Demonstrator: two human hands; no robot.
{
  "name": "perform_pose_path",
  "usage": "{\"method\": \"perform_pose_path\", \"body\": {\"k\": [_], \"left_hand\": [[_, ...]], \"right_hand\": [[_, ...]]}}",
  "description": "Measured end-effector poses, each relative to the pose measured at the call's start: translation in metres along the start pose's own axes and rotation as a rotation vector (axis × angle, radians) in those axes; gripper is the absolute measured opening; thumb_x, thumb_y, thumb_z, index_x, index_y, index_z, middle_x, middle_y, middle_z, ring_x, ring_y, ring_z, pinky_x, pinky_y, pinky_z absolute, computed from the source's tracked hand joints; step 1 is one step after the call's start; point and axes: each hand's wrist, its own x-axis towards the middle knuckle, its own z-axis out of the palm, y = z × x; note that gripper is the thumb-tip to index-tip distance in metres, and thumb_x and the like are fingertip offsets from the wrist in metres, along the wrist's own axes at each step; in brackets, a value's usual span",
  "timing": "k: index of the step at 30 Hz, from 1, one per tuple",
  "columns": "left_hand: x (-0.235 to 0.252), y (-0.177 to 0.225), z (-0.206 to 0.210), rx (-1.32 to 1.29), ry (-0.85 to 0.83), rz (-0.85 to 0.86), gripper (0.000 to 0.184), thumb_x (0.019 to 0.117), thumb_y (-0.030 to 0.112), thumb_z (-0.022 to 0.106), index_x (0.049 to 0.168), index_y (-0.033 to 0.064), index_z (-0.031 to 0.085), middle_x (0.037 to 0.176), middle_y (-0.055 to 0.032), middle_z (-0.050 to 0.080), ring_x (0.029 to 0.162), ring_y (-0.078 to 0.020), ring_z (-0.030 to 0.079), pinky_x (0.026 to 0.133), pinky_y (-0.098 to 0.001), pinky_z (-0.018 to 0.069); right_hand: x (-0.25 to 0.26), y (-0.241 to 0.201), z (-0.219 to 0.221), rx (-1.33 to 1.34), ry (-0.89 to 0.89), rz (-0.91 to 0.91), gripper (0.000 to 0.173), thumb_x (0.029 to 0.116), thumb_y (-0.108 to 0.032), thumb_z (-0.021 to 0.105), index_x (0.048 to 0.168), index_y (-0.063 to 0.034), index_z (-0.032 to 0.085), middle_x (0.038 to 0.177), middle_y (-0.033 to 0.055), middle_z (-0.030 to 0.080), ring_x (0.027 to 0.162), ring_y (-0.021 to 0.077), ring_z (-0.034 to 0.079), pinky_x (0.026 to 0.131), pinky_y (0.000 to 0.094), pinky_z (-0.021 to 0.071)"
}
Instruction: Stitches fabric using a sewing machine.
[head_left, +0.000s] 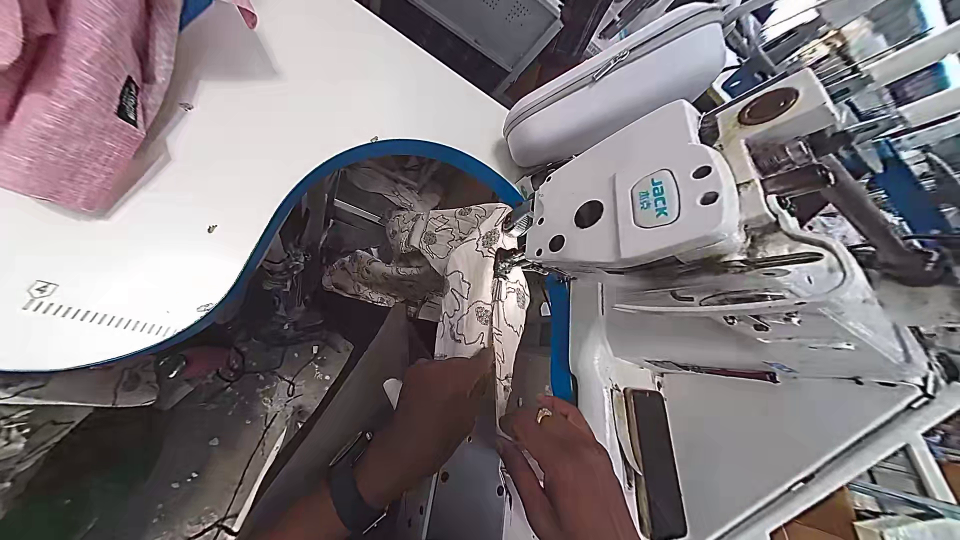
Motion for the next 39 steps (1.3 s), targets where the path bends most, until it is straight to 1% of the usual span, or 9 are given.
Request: {"method": "perform_pose_path", "body": {"k": [3, 5, 9, 16, 21, 24, 27, 33, 39], "left_hand": [[-0.005, -0.002, 0.001, 0.026, 0.017, 0.033, 0.026, 0.0965, 0.011, 0.056, 0.106, 0.0007, 0.077, 0.062, -0.0083, 0.065, 0.052, -0.0219, 0.063, 0.047, -0.0365, 0.049], [-0.006, -0.002, 0.0, 0.025, 0.012, 0.04, 0.025, 0.0959, 0.01, 0.057, 0.106, 0.0007, 0.077, 0.062, -0.0085, 0.065, 0.052, -0.0221, 0.064, 0.048, -0.0366, 0.0491], [-0.002, -0.005, 0.004, -0.017, 0.008, 0.053, 0.023, 0.0965, 0.01, 0.055, 0.103, 0.0018, 0.076, 0.062, -0.0077, 0.064, 0.052, -0.0207, 0.063, 0.048, -0.035, 0.048], [0.007, -0.004, 0.004, -0.038, -0.034, -0.02, 0.025, 0.0957, 0.008, 0.055, 0.105, -0.0008, 0.077, 0.06, -0.0087, 0.063, 0.053, -0.0227, 0.063, 0.051, -0.0388, 0.0495], [0.01, -0.005, 0.004, -0.088, -0.021, -0.022, 0.024, 0.0952, 0.007, 0.054, 0.098, -0.0005, 0.076, 0.058, -0.0079, 0.06, 0.052, -0.0205, 0.06, 0.052, -0.0356, 0.0471], [0.011, -0.005, 0.001, -0.151, -0.049, -0.071, 0.022, 0.0959, 0.007, 0.054, 0.086, 0.0004, 0.073, 0.061, -0.0074, 0.059, 0.054, -0.0169, 0.057, 0.054, -0.0311, 0.0453], [0.015, -0.008, 0.002, -0.201, -0.069, -0.113, 0.021, 0.0951, 0.006, 0.055, 0.09, -0.0003, 0.075, 0.066, -0.0065, 0.057, 0.061, -0.0144, 0.057, 0.059, -0.0269, 0.0466], [0.029, -0.025, 0.026, -0.261, 0.15, -0.027, 0.018, 0.0888, 0.008, 0.063, 0.079, 0.0014, 0.076, 0.062, -0.0015, 0.051, 0.058, -0.0048, 0.048, 0.056, -0.0172, 0.039], [0.045, -0.026, 0.036, 0.011, 0.287, 0.089, 0.015, 0.0844, 0.007, 0.066, 0.071, 0.0033, 0.07, 0.064, -0.0072, 0.058, 0.06, -0.0185, 0.058, 0.055, -0.029, 0.0461]], "right_hand": [[0.001, 0.0, 0.014, -0.087, 0.172, -0.025, 0.024, 0.0943, -0.018, 0.055, 0.083, -0.0078, 0.074, 0.068, 0.0059, 0.066, 0.065, 0.0213, 0.066, 0.063, 0.0329, 0.0529], [0.001, -0.003, 0.022, -0.145, 0.282, -0.02, 0.022, 0.0924, -0.012, 0.056, 0.083, -0.0072, 0.075, 0.069, 0.0072, 0.067, 0.065, 0.021, 0.066, 0.059, 0.0289, 0.0522], [0.007, -0.005, 0.035, -0.202, 0.456, 0.025, 0.021, 0.091, -0.013, 0.058, 0.079, -0.0066, 0.075, 0.068, 0.0057, 0.065, 0.066, 0.0169, 0.064, 0.061, 0.0231, 0.0497], [0.017, -0.008, 0.04, 0.012, 0.521, 0.135, 0.021, 0.0883, -0.019, 0.061, 0.081, -0.0064, 0.076, 0.068, 0.0042, 0.065, 0.066, 0.0085, 0.061, 0.062, 0.0162, 0.047], [0.023, -0.004, 0.044, 0.141, 0.553, 0.165, 0.02, 0.0885, -0.021, 0.064, 0.082, -0.0071, 0.077, 0.073, 0.0033, 0.066, 0.072, 0.0039, 0.062, 0.066, 0.0131, 0.0473], [0.028, 0.0, 0.049, 0.185, 0.592, 0.147, 0.018, 0.0876, -0.019, 0.065, 0.081, -0.0067, 0.077, 0.075, 0.0035, 0.066, 0.073, 0.0018, 0.061, 0.067, 0.0111, 0.0472], [0.038, 0.006, 0.055, 0.188, 0.626, 0.112, 0.017, 0.0877, -0.015, 0.065, 0.083, -0.0059, 0.078, 0.077, 0.0049, 0.065, 0.076, 0.0027, 0.061, 0.07, 0.0106, 0.0477], [0.059, 0.024, 0.068, 0.215, 0.737, 0.019, 0.014, 0.0876, -0.008, 0.065, 0.083, -0.0061, 0.078, 0.087, 0.009, 0.069, 0.09, 0.0056, 0.064, 0.082, 0.0113, 0.0485], [0.066, 0.025, 0.076, 0.284, 0.808, 0.09, 0.017, 0.0894, -0.007, 0.061, 0.079, -0.0038, 0.074, 0.097, 0.011, 0.078, 0.098, 0.0093, 0.071, 0.088, 0.0159, 0.0521]]}}
